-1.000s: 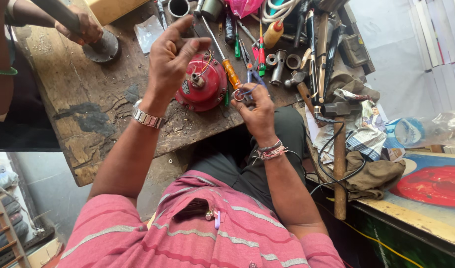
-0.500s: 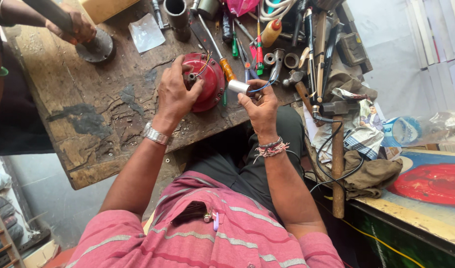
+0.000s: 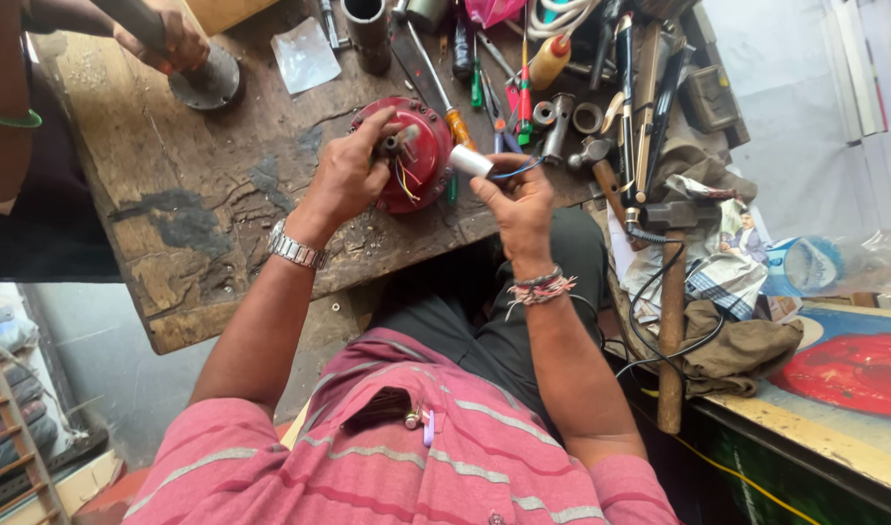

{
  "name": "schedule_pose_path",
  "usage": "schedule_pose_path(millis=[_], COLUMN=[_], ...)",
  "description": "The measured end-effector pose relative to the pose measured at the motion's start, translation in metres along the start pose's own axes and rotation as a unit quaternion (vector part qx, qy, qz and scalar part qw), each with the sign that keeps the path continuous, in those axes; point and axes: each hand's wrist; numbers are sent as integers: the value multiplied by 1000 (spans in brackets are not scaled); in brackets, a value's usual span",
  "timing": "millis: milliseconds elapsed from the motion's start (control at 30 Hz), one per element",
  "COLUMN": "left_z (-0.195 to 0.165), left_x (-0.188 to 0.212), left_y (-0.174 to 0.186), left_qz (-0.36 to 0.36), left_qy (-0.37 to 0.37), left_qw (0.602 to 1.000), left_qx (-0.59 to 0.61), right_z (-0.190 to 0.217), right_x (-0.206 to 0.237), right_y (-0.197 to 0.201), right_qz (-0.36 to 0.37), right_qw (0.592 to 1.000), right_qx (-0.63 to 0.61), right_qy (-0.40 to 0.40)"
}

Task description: The person sits on the floor and uses pliers and a screwdriver to strip, twist, and connect wires on a red circular electrical component. They repeatedly adjust the wires and secure connections while a second person works nearby.

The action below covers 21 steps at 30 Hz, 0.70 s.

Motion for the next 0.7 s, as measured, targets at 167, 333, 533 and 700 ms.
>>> schedule_pose_path(millis=[167,333,533,700], left_z=[2,-1,-2,-2], left_x=[2,3,2,3], left_y=[1,0,-1,-1], left_qz=[-46,-47,-60,-64], left_qy=[-6,12,17,19], left_qw=[999,999,998,998], left_qx=[6,1,-8,-9], right_z=[-12,5,5,-16], right_x=[-4,-20,-22,-23], right_y=[-35,-49,-59,-68], right_qz=[-5,-26,-28,-49], right_qw=[999,980,973,994], right_qx=[46,199,228,77], right_qy=[-28,0,11,-59])
Point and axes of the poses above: each hand's wrist, its own x-axis away from the middle knuckle, its own y-axis out of the back of the hand, z = x × y, and after that the axes turned 5 degrees about -y, right-handed
